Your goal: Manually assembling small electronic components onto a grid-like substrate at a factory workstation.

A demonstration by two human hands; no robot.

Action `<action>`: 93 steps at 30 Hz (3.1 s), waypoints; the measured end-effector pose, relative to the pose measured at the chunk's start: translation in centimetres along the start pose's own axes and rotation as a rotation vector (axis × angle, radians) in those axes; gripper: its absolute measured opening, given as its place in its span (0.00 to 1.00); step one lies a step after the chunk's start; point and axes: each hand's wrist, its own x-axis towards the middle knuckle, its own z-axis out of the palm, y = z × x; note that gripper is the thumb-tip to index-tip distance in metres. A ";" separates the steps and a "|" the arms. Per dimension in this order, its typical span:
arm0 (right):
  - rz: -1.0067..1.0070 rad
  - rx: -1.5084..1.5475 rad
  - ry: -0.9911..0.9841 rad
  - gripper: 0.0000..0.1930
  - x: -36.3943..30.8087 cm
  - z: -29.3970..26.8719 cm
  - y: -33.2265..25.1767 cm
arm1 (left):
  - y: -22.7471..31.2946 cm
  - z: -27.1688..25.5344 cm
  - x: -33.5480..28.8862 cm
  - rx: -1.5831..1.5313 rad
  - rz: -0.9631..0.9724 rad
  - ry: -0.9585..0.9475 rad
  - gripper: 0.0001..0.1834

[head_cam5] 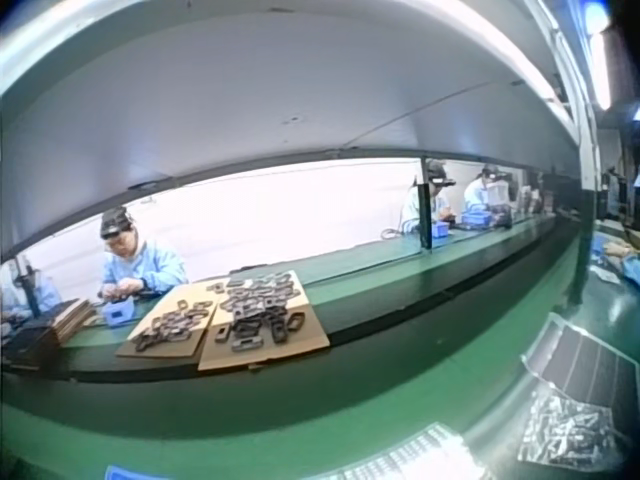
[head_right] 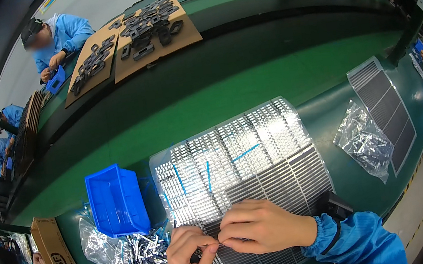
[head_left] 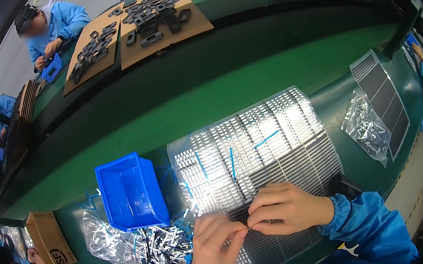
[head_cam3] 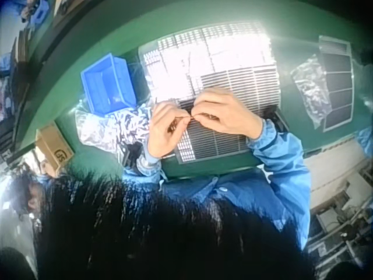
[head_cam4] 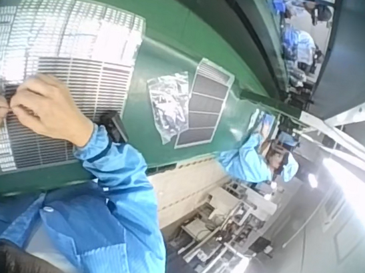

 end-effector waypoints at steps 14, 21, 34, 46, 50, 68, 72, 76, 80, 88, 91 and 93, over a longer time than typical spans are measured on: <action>0.033 0.122 0.018 0.07 0.0 -0.2 0.0 | -0.1 0.1 0.0 -0.027 -0.005 0.008 0.06; 0.049 0.055 0.039 0.06 0.1 -0.2 -0.2 | -0.1 0.1 0.0 -0.015 0.001 0.008 0.06; 0.051 0.149 -0.001 0.06 -0.1 0.0 0.1 | -0.1 -0.1 0.2 -0.021 0.007 -0.037 0.06; 0.078 0.215 -0.009 0.07 0.0 -0.1 0.4 | -0.2 -0.1 0.0 -0.388 0.087 -0.089 0.10; 0.041 0.208 -0.018 0.07 0.1 0.0 0.1 | -0.6 0.0 -0.5 -0.521 0.035 -0.208 0.08; -0.110 -0.075 0.234 0.11 -0.2 0.1 0.2 | -0.8 -0.4 -1.3 -0.700 -0.333 -0.039 0.04; -0.125 -0.135 0.253 0.10 0.1 0.2 -0.3 | -1.0 -0.7 -1.4 -0.724 -0.316 -0.037 0.04; -0.144 -0.143 0.288 0.11 -0.1 0.2 -0.1 | -0.5 -0.7 -1.1 -0.718 -0.304 -0.027 0.04; -0.053 -0.118 0.453 0.10 -0.6 -0.7 0.2 | 0.8 -3.1 -1.1 -0.059 -0.028 0.365 0.04; 0.085 -0.148 0.372 0.07 -0.5 -0.7 0.7 | 0.7 -6.3 0.5 1.030 -0.132 0.515 0.13; 0.167 -0.128 0.288 0.07 -0.7 -0.3 0.5 | 1.8 -6.0 -0.7 0.939 -0.041 0.505 0.18; 0.191 -0.137 0.249 0.07 -0.6 -0.3 0.5 | 0.6 -5.8 -0.9 0.608 0.179 0.350 0.21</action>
